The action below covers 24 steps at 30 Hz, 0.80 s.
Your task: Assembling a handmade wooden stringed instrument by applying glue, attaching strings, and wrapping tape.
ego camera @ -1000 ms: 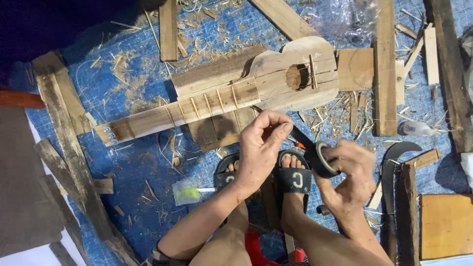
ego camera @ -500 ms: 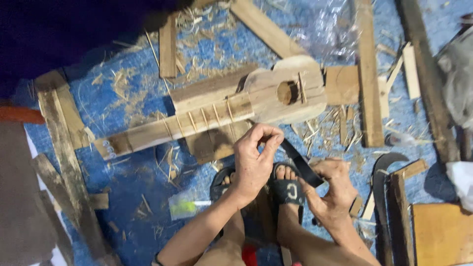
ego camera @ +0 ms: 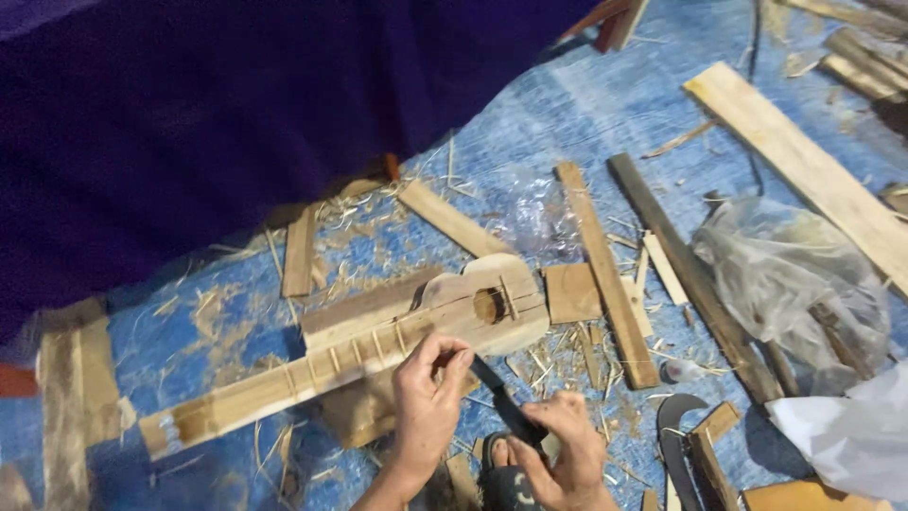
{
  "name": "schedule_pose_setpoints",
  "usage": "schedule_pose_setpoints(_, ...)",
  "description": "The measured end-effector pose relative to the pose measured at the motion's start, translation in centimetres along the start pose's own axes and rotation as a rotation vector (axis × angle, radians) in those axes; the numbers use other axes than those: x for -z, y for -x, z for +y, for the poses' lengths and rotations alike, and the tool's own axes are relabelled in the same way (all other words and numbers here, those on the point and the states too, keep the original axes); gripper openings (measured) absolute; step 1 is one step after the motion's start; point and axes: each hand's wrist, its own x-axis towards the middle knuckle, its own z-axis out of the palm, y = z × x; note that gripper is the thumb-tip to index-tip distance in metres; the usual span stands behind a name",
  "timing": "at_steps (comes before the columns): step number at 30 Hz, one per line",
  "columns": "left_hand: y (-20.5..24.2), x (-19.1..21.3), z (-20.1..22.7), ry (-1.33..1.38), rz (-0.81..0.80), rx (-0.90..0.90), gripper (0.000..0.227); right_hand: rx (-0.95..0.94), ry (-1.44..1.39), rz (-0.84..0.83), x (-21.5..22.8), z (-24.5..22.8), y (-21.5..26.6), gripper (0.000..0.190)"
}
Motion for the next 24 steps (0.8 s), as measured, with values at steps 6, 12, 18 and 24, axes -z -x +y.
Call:
schedule_pose_setpoints(6,-0.5,0.5,-0.5,-0.051,-0.058,0.062,0.002,0.058,-0.077,0.02,-0.5,-0.7,-1.1,0.024)
schedule_pose_setpoints(12,-2.0,0.5,0.6,-0.153,-0.12,0.005,0.01,-0.062,-0.02,-0.022,0.3,-0.4,-0.6,0.022)
schedule_pose_setpoints(18,-4.3,-2.6,-3.2,-0.185,-0.215,-0.107,0.007,-0.245,0.188,-0.04,0.7,0.1,-0.1,0.023)
schedule_pose_setpoints(24,-6.9,-5.0,-6.3,-0.162,-0.229,-0.129,0.011,-0.433,0.085,0.002,0.0,1.7,-0.6,0.031)
